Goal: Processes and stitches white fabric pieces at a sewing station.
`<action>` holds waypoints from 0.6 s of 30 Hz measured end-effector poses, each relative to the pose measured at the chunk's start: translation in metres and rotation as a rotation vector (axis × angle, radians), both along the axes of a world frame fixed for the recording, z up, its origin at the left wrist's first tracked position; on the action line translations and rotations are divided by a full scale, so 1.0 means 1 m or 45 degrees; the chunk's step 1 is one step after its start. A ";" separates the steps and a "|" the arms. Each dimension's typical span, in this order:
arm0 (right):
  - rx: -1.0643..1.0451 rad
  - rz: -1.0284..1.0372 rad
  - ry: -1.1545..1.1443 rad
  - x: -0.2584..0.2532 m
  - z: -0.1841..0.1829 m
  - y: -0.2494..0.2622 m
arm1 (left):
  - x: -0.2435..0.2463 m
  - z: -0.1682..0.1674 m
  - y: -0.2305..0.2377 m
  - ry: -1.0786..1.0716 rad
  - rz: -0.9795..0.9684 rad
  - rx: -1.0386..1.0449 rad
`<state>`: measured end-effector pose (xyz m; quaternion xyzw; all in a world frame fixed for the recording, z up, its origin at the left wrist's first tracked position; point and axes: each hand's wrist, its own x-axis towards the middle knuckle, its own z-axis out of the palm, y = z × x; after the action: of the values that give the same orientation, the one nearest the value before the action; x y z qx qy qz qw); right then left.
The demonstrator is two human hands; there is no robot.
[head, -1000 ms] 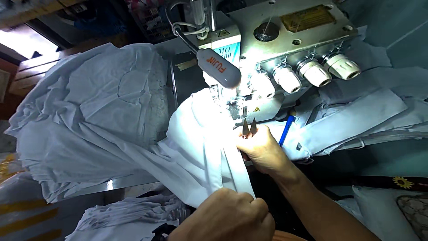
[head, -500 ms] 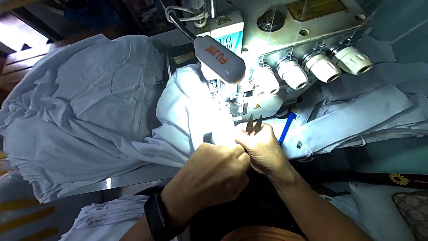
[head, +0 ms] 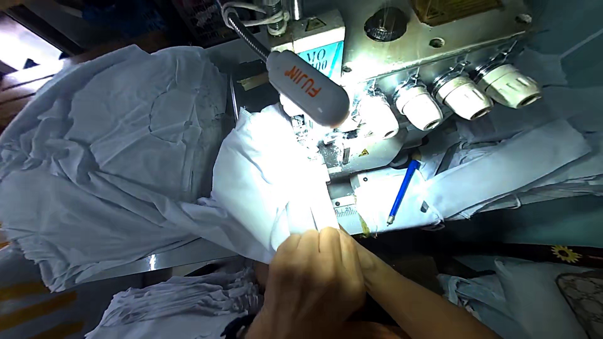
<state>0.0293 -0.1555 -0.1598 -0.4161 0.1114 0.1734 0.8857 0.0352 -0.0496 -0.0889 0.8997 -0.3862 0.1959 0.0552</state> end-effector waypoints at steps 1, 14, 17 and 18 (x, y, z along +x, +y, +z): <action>-0.064 0.070 0.053 0.001 0.003 0.001 | 0.006 -0.001 -0.001 -0.015 0.004 0.012; -0.063 -0.144 -0.123 0.007 -0.018 0.023 | 0.069 0.006 -0.001 0.018 -0.092 0.072; -0.324 -0.447 -0.336 0.007 -0.025 0.006 | 0.059 0.007 0.001 0.028 -0.110 0.064; -0.460 -0.563 -0.424 0.009 -0.024 -0.003 | 0.051 0.006 0.002 0.023 -0.110 0.050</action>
<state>0.0384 -0.1588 -0.1842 -0.5547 0.0817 -0.1160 0.8198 0.0859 -0.0481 -0.0833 0.8849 -0.4279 0.1774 0.0494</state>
